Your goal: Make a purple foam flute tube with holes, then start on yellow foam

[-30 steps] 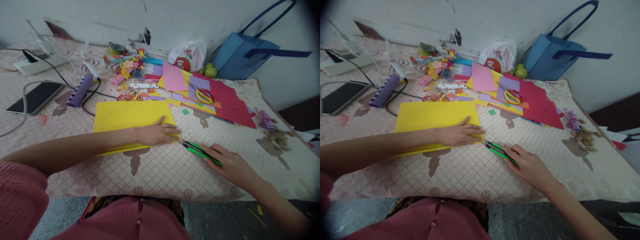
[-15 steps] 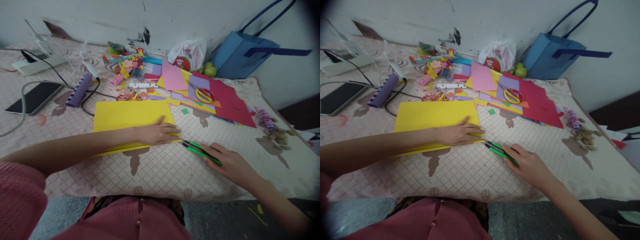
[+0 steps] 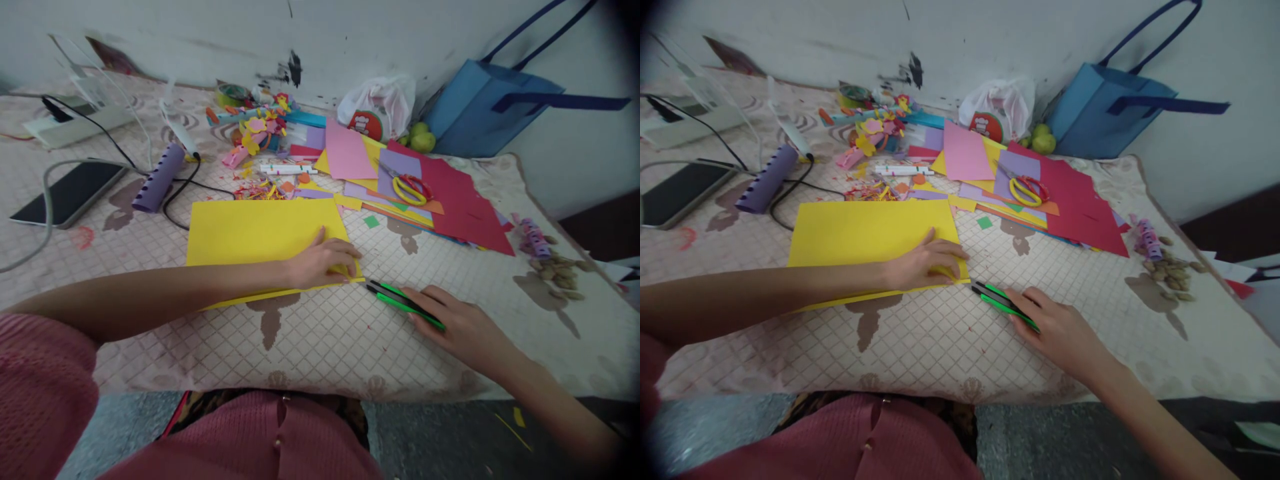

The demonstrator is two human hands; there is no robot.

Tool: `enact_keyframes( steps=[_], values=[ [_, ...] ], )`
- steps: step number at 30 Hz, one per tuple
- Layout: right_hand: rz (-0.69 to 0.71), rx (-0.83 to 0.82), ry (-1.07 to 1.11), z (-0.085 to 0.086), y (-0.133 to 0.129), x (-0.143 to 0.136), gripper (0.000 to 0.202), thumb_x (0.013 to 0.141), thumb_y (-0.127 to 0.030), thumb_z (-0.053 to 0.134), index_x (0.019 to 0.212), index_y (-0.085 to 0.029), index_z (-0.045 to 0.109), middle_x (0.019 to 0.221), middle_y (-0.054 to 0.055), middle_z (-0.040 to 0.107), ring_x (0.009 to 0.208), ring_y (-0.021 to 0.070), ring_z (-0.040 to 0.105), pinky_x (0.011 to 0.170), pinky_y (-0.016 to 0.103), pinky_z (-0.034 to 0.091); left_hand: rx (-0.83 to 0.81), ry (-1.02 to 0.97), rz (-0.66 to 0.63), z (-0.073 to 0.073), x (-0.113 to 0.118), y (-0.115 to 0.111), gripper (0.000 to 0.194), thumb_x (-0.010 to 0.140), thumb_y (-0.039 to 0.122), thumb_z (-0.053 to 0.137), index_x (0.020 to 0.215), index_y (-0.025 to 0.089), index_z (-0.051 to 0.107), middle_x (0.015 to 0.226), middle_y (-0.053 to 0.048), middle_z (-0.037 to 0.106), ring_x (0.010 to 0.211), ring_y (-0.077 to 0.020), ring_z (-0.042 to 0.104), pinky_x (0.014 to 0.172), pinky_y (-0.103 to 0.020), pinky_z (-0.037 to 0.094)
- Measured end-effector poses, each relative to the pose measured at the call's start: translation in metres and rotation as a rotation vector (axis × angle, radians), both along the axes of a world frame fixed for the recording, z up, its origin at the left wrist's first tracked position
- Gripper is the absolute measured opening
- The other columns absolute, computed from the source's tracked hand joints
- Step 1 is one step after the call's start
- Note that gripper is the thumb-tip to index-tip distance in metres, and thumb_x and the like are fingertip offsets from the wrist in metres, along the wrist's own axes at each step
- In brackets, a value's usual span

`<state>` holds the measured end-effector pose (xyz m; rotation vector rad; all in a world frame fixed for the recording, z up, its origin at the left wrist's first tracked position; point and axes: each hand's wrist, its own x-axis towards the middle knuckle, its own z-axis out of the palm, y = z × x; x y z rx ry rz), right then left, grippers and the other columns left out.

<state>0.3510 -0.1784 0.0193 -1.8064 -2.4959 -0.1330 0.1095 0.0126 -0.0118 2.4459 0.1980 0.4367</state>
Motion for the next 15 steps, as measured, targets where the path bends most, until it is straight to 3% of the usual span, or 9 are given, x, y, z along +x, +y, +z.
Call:
enact_keyframes(
  steps=[9,15],
  values=[
    [0.001,-0.007,0.010,-0.0004,0.0002,-0.0001,0.039,0.095,-0.034,0.040,0.126,-0.015,0.052,0.101,0.011,0.064,0.073,0.0180,0.067,0.056,0.029,0.055,0.196,0.068,-0.073,0.0008,-0.0026,0.0008,0.025,0.092,0.025,0.051,0.113,0.029,0.064,0.135,-0.007,0.053,0.131,-0.0262,0.039,0.108,-0.064,-0.001],
    [-0.010,-0.024,0.013,-0.0001,0.0002,0.0000,0.039,0.095,-0.035,0.039,0.127,-0.016,0.051,0.101,0.010,0.064,0.073,0.0180,0.067,0.056,0.030,0.055,0.174,0.041,-0.064,0.0015,-0.0031,0.0009,0.025,0.092,0.026,0.052,0.115,0.025,0.063,0.134,-0.008,0.055,0.129,-0.0243,0.042,0.111,-0.059,0.003]
  ],
)
